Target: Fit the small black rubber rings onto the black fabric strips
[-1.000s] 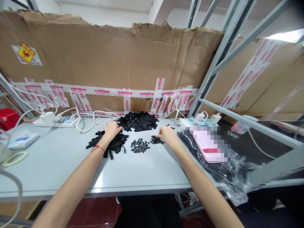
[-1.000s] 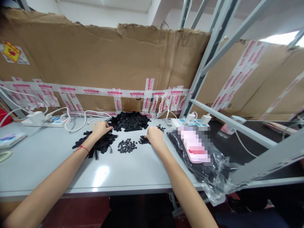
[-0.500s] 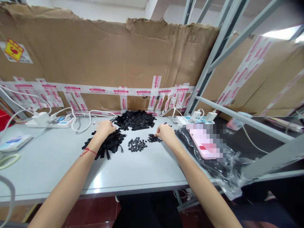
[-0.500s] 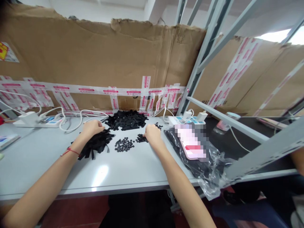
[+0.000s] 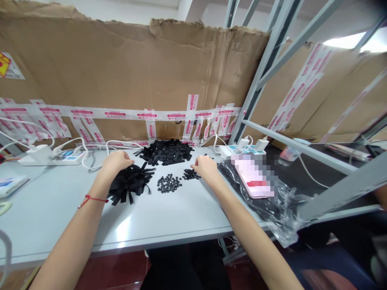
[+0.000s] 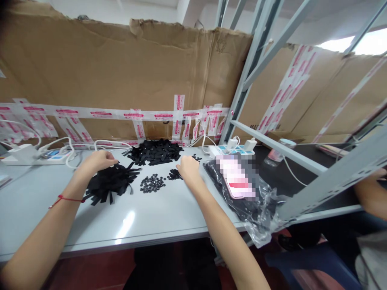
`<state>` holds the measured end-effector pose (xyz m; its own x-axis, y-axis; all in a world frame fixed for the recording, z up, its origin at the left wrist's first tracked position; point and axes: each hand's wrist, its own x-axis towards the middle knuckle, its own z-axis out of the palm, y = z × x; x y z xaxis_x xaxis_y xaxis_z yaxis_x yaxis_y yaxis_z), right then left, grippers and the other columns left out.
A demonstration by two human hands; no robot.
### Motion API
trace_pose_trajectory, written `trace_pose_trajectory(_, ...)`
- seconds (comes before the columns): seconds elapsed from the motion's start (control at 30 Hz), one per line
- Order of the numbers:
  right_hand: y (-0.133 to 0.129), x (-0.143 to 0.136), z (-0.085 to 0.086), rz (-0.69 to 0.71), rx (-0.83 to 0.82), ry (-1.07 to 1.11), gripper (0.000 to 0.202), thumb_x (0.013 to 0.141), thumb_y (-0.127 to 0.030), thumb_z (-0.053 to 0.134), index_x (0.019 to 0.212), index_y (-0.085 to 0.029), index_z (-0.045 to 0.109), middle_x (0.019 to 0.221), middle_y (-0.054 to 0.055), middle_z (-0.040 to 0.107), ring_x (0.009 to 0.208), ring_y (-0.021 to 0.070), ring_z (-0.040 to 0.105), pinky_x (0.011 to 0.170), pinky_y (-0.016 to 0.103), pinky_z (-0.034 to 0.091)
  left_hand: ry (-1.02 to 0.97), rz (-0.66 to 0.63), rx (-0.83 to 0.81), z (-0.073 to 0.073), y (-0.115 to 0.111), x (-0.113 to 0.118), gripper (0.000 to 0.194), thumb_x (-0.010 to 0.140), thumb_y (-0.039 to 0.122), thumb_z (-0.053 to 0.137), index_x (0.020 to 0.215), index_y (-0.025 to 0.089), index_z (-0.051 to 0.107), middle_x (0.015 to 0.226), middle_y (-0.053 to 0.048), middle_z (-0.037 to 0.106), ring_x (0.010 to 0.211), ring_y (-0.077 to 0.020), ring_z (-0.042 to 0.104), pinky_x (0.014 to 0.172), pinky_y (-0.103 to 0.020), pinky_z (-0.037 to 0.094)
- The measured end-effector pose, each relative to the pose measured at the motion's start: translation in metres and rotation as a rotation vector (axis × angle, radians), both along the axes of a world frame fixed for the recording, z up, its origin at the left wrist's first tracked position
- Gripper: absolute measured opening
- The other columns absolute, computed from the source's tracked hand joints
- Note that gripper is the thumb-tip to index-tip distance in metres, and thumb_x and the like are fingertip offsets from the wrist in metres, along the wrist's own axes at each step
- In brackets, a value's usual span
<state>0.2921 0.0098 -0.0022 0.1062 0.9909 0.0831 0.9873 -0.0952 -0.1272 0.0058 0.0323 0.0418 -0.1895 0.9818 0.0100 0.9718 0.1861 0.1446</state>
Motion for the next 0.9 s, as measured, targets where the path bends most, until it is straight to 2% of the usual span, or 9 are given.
trace_pose_trajectory(0.17,0.002,-0.001,-0.004,0.013,0.071,0.040,0.028,0.088,-0.038,0.053,0.089,-0.015,0.069,0.093,0.016,0.068,0.090,0.0262,0.064,0.073,0.032,0.046,-0.181,-0.034,0.179,0.003,-0.002,-0.003,0.017,0.063,0.037,0.059,0.064,0.020,0.061,0.070,-0.005,0.069,0.074,-0.0235,0.063,0.059,-0.026,0.041)
trace_pose_trajectory(0.23,0.001,-0.002,-0.005,0.077,0.143,0.108,0.026,0.088,-0.035,0.052,0.088,-0.015,0.068,0.090,0.014,0.067,0.088,0.0254,0.064,0.073,0.033,0.045,-0.309,-0.081,0.202,0.004,-0.004,0.001,0.017,0.062,0.036,0.059,0.063,0.019,0.059,0.063,-0.002,0.066,0.068,-0.0205,0.061,0.059,-0.025,0.040)
trace_pose_trajectory(0.3,-0.001,-0.006,-0.005,0.237,0.246,0.261,0.023,0.088,-0.033,0.052,0.096,-0.016,0.066,0.093,0.012,0.065,0.087,0.0225,0.062,0.075,0.032,0.045,-0.469,-0.195,0.146,0.003,-0.008,0.010,0.018,0.062,0.037,0.059,0.063,0.019,0.058,0.060,0.000,0.065,0.064,-0.0182,0.059,0.058,-0.024,0.040)
trace_pose_trajectory(0.37,-0.005,-0.012,-0.005,0.488,0.316,0.491,0.029,0.088,-0.034,0.053,0.111,-0.018,0.060,0.104,0.010,0.062,0.091,0.0191,0.060,0.074,0.029,0.046,-0.664,-0.378,0.048,0.001,-0.013,0.024,0.020,0.063,0.037,0.060,0.067,0.018,0.057,0.064,0.000,0.067,0.066,-0.0175,0.060,0.060,-0.024,0.042)
trace_pose_trajectory(0.43,-0.010,-0.019,-0.005,0.725,0.292,0.713,0.037,0.089,-0.035,0.052,0.123,-0.020,0.051,0.115,0.010,0.058,0.098,0.0169,0.058,0.070,0.025,0.047,-0.831,-0.554,-0.043,-0.003,-0.019,0.039,0.021,0.064,0.037,0.062,0.070,0.017,0.056,0.070,-0.002,0.069,0.070,-0.0177,0.062,0.064,-0.025,0.044)
trace_pose_trajectory(0.5,-0.014,-0.025,-0.005,0.846,0.206,0.849,0.035,0.090,-0.033,0.050,0.122,-0.020,0.051,0.112,0.009,0.060,0.096,0.0158,0.058,0.068,0.024,0.046,-0.919,-0.660,-0.108,-0.010,-0.022,0.052,0.020,0.065,0.034,0.063,0.071,0.017,0.056,0.071,-0.002,0.068,0.071,-0.0169,0.062,0.065,-0.025,0.044)
trace_pose_trajectory(0.67,-0.014,-0.026,-0.003,0.831,0.021,1.086,0.016,0.088,-0.030,0.051,0.093,-0.016,0.055,0.073,0.002,0.063,0.067,0.0126,0.059,0.062,0.025,0.044,-1.008,-0.689,-0.179,-0.022,-0.022,0.061,0.018,0.067,0.030,0.065,0.075,0.016,0.056,0.072,-0.003,0.068,0.070,-0.0165,0.062,0.065,-0.025,0.044)
trace_pose_trajectory(0.77,-0.014,-0.024,-0.001,0.776,0.019,1.118,0.020,0.088,-0.035,0.050,0.082,-0.017,0.055,0.074,0.002,0.061,0.065,0.0116,0.057,0.059,0.024,0.042,-1.025,-0.671,-0.226,-0.024,-0.021,0.059,0.021,0.068,0.031,0.066,0.079,0.016,0.057,0.072,-0.003,0.069,0.073,-0.0175,0.063,0.068,-0.027,0.045)
trace_pose_trajectory(0.9,-0.014,-0.025,-0.004,0.749,0.014,1.172,0.023,0.083,-0.037,0.058,0.095,-0.018,0.053,0.080,0.001,0.060,0.064,0.0109,0.056,0.060,0.024,0.044,-1.044,-0.668,-0.242,-0.024,-0.025,0.062,0.024,0.068,0.033,0.067,0.082,0.016,0.059,0.073,-0.003,0.069,0.076,-0.0177,0.064,0.074,-0.029,0.046)
